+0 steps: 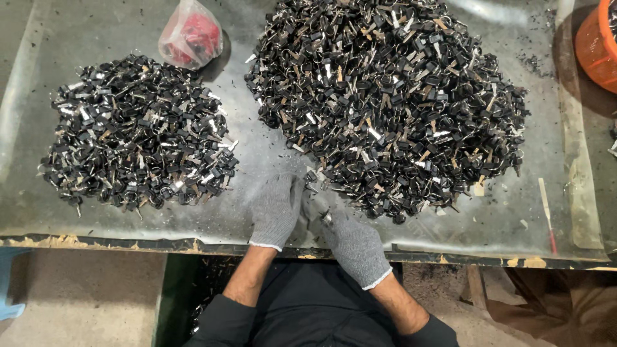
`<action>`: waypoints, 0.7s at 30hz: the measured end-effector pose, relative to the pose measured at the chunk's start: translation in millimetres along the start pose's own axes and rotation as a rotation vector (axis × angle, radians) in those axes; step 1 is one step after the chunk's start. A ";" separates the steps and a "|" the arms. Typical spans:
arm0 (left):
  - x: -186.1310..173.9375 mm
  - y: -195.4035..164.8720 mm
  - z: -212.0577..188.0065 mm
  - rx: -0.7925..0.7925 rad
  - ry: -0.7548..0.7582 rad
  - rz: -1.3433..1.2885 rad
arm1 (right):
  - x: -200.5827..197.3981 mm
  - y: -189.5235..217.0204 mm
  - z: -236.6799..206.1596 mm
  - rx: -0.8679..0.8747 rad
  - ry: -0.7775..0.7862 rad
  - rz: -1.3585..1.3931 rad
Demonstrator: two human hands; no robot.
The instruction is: The person, wearing gray work gloves, picks small black metal parts one at a time from a large pile on the workbench, turns and handles each piece in both hands, and places it aside, working through the pile piece by piece across the whole clip.
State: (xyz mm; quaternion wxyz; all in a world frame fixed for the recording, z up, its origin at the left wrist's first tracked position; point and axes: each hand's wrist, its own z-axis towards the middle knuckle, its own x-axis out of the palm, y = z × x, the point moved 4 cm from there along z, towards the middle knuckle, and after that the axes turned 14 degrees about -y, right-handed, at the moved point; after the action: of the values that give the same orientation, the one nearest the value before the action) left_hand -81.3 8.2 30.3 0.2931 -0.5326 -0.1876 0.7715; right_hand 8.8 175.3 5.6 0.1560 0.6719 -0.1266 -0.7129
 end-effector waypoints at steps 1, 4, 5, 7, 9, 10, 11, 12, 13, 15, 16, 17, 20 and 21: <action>1.8 -2.2 2.3 -0.017 0.040 0.044 | 0.2 0.9 -0.2 -0.035 -0.045 0.003; 6.6 -14.9 3.1 0.005 0.078 0.132 | 3.6 -0.3 -1.6 -0.086 -0.103 0.002; 5.6 -21.4 1.7 0.064 0.031 0.130 | 6.3 -2.5 -2.2 -0.069 -0.077 -0.005; 2.9 -30.5 -4.5 0.169 0.006 0.098 | 8.1 -6.0 -5.5 -0.053 -0.065 0.019; -1.0 -34.1 -13.7 0.256 0.049 0.039 | 6.6 -5.6 -9.6 -0.059 -0.087 0.081; -3.5 -28.7 -16.9 0.136 0.080 -0.062 | 8.3 -6.6 -11.4 -0.017 -0.020 0.022; -6.4 -22.0 -20.4 0.017 0.111 -0.159 | 9.2 -6.9 -12.9 0.025 0.046 -0.033; -7.6 -15.4 -24.4 -0.108 0.148 -0.252 | 9.9 -6.0 -14.4 0.067 0.120 -0.085; -6.9 -9.8 -27.0 -0.162 0.185 -0.184 | 6.2 -1.6 -12.5 0.057 0.083 -0.019; -2.2 1.5 -28.9 -0.261 0.254 -0.049 | -2.4 7.3 -3.7 0.038 -0.002 0.110; -2.1 1.6 -28.8 -0.188 0.236 -0.061 | -3.8 8.5 1.8 0.069 0.048 0.122; -1.2 1.1 -28.7 -0.114 0.220 -0.074 | -4.9 9.5 7.4 0.101 0.095 0.132; 0.0 0.0 -30.6 0.063 0.163 -0.100 | -18.8 20.0 23.3 -0.065 -0.065 0.155; 0.1 -0.6 -31.2 0.116 0.142 -0.104 | -23.9 25.6 26.4 -0.166 -0.171 0.162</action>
State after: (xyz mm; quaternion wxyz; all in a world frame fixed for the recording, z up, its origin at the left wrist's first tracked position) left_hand -52.1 8.0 19.3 0.3757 -0.5574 -0.1488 0.7252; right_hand -15.1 160.4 39.2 0.2568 0.5813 -0.1340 -0.7604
